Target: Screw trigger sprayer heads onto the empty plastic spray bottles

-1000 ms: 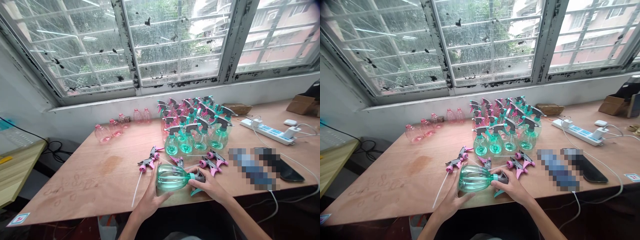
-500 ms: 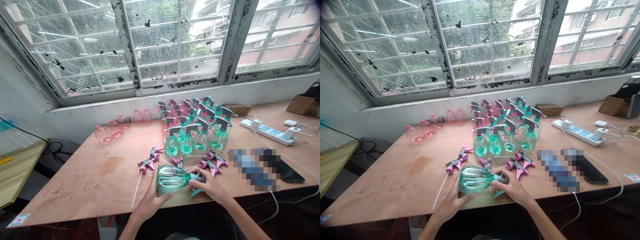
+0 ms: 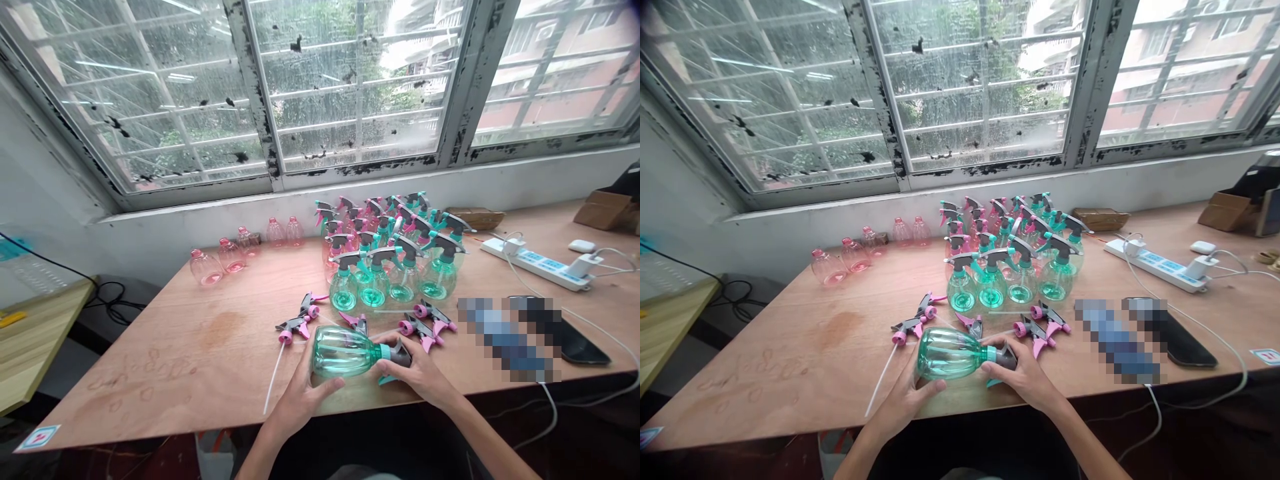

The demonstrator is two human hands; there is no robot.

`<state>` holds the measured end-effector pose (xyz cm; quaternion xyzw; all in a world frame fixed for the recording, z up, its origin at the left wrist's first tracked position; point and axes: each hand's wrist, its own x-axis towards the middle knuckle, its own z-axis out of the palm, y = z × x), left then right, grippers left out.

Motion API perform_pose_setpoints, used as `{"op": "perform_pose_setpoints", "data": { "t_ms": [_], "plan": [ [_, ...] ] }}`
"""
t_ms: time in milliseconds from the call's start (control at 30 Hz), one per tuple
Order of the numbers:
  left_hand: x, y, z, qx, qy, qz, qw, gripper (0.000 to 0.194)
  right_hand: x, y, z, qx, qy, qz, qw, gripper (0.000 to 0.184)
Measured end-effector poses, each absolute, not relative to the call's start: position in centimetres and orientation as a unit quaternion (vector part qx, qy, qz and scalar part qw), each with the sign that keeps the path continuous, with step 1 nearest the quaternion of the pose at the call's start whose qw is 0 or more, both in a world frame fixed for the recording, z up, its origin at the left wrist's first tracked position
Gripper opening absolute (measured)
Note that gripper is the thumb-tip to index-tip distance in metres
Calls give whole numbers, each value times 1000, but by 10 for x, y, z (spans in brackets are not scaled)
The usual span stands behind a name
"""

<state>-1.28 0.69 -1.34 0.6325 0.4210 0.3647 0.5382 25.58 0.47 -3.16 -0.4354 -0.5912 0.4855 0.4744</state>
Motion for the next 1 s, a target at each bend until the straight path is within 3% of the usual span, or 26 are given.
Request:
{"op": "perform_pose_setpoints", "data": {
  "t_ms": [400, 600, 1000],
  "plan": [
    [-10, 4, -5, 629, 403, 382, 544, 102, 255, 3, -33, -429, -584, 500, 475, 33],
    [-10, 6, -9, 635, 429, 395, 507, 88, 253, 3, -36, -434, -578, 497, 480, 33],
    [-10, 3, -5, 637, 394, 398, 529, 88, 254, 3, -35, -426, -572, 518, 472, 33]
  ]
}}
